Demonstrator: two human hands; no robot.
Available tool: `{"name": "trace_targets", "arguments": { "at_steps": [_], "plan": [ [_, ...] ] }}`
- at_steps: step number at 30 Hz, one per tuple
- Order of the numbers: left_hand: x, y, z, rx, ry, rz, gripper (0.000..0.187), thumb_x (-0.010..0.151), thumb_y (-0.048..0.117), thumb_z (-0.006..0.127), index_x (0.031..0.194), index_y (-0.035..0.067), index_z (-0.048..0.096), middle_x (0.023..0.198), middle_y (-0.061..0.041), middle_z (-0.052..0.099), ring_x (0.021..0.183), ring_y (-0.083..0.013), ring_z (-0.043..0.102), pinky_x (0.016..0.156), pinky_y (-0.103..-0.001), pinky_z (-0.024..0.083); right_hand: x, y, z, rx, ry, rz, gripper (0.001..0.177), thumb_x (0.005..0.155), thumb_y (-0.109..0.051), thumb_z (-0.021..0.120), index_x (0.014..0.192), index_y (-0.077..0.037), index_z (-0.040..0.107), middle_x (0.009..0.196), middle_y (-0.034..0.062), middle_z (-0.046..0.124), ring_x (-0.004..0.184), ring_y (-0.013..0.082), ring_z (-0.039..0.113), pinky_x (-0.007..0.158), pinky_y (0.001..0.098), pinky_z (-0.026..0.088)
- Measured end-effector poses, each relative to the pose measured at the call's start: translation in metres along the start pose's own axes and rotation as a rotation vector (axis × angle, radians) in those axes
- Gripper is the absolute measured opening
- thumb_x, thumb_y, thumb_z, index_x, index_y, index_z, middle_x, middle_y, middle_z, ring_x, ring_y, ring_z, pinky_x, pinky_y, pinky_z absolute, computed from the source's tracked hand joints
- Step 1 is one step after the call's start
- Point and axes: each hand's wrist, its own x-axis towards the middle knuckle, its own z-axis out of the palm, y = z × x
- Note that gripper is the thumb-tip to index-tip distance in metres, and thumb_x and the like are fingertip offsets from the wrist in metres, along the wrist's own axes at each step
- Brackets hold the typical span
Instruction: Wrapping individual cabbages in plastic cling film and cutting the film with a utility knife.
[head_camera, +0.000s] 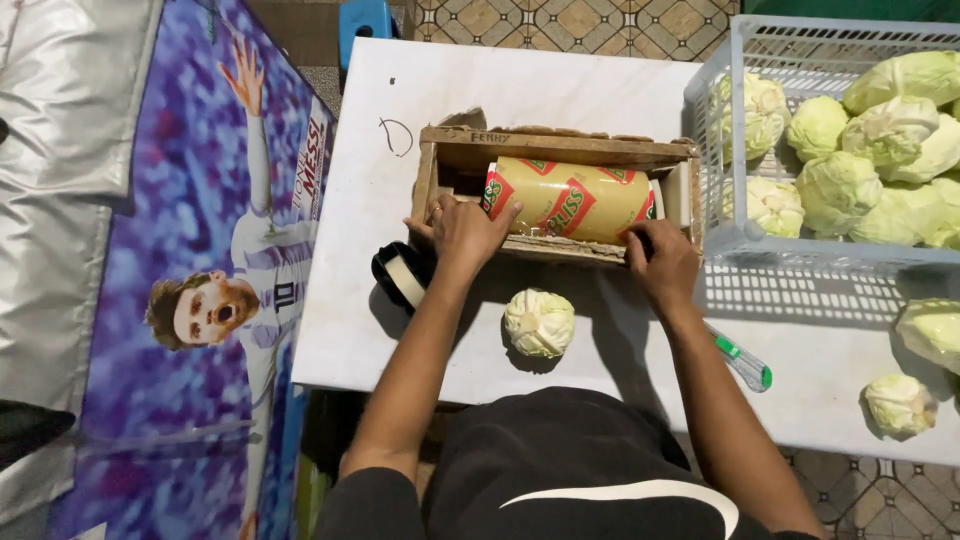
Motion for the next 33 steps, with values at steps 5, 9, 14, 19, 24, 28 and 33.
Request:
{"name": "trace_targets", "arguments": {
  "at_steps": [5,9,14,19,24,28,33],
  "plan": [
    [0.037,-0.027,0.039,-0.043,-0.048,0.029,0.058,0.084,0.055,0.067,0.102,0.000,0.073,0.130,-0.025,0.051,0.128,-0.0526,0.048,0.103,-0.064,0.044,-0.001,0.005,0.005,-0.010,0.039,-0.035,0.007,0.096,-0.017,0.076,0.103,-0.018,0.074,0.089,0.0049,0.069,0.088,0.0290,0.071,0.082,0.0391,0.056],
    [0.041,-0.035,0.051,-0.115,0.049,0.074,0.022,0.084,0.034,0.070,0.077,0.014,0.075,0.121,-0.016,0.054,0.117,-0.0491,0.052,0.093,-0.062,0.049,-0.003,0.010,0.009,-0.002,0.056,-0.050,0.010,0.095,-0.016,0.076,0.104,-0.018,0.074,0.090,0.0050,0.069,0.087,0.0295,0.070,0.081,0.0398,0.056],
    [0.057,-0.049,0.074,-0.060,0.023,0.020,0.028,0.088,0.040,0.066,0.091,0.013,0.075,0.121,-0.014,0.054,0.122,-0.0462,0.050,0.097,-0.061,0.047,-0.002,0.008,0.012,0.019,0.081,-0.019,0.009,0.094,-0.017,0.078,0.103,-0.019,0.074,0.089,0.0037,0.069,0.087,0.0284,0.070,0.080,0.0393,0.056],
    [0.067,-0.056,0.086,-0.121,-0.002,0.047,0.032,0.091,0.036,0.063,0.098,0.008,0.076,0.119,-0.019,0.058,0.119,-0.0510,0.054,0.100,-0.063,0.047,0.006,0.004,0.022,0.152,0.074,-0.020,0.008,0.094,-0.016,0.075,0.102,-0.017,0.074,0.089,0.0059,0.065,0.085,0.0307,0.066,0.075,0.0394,0.056],
    [0.083,-0.065,0.097,-0.164,0.025,0.059,0.033,0.088,0.046,0.064,0.088,0.015,0.076,0.117,-0.015,0.063,0.118,-0.0501,0.057,0.108,-0.065,0.039,0.025,-0.045,0.053,0.048,0.052,-0.281,0.021,0.089,-0.032,0.080,0.101,-0.017,0.071,0.095,0.0067,0.057,0.088,0.0331,0.062,0.076,0.0438,0.053],
    [0.083,-0.072,0.103,-0.150,0.028,0.081,0.033,0.091,0.047,0.064,0.090,0.015,0.075,0.116,-0.012,0.064,0.124,-0.0422,0.057,0.121,-0.062,0.020,0.043,-0.091,0.075,-0.026,0.046,-0.336,0.042,0.075,-0.037,0.087,0.106,-0.016,0.067,0.094,0.0088,0.052,0.085,0.0363,0.061,0.069,0.0472,0.052],
    [0.082,-0.082,0.112,-0.201,0.128,0.127,0.027,0.090,0.043,0.068,0.084,0.017,0.070,0.117,-0.003,0.065,0.125,-0.0319,0.058,0.123,-0.058,0.013,0.054,-0.110,0.105,-0.124,0.033,-0.375,0.037,0.074,-0.044,0.082,0.087,-0.017,0.060,0.087,0.0081,0.049,0.075,0.0356,0.057,0.060,0.0468,0.047]
  ]
}}
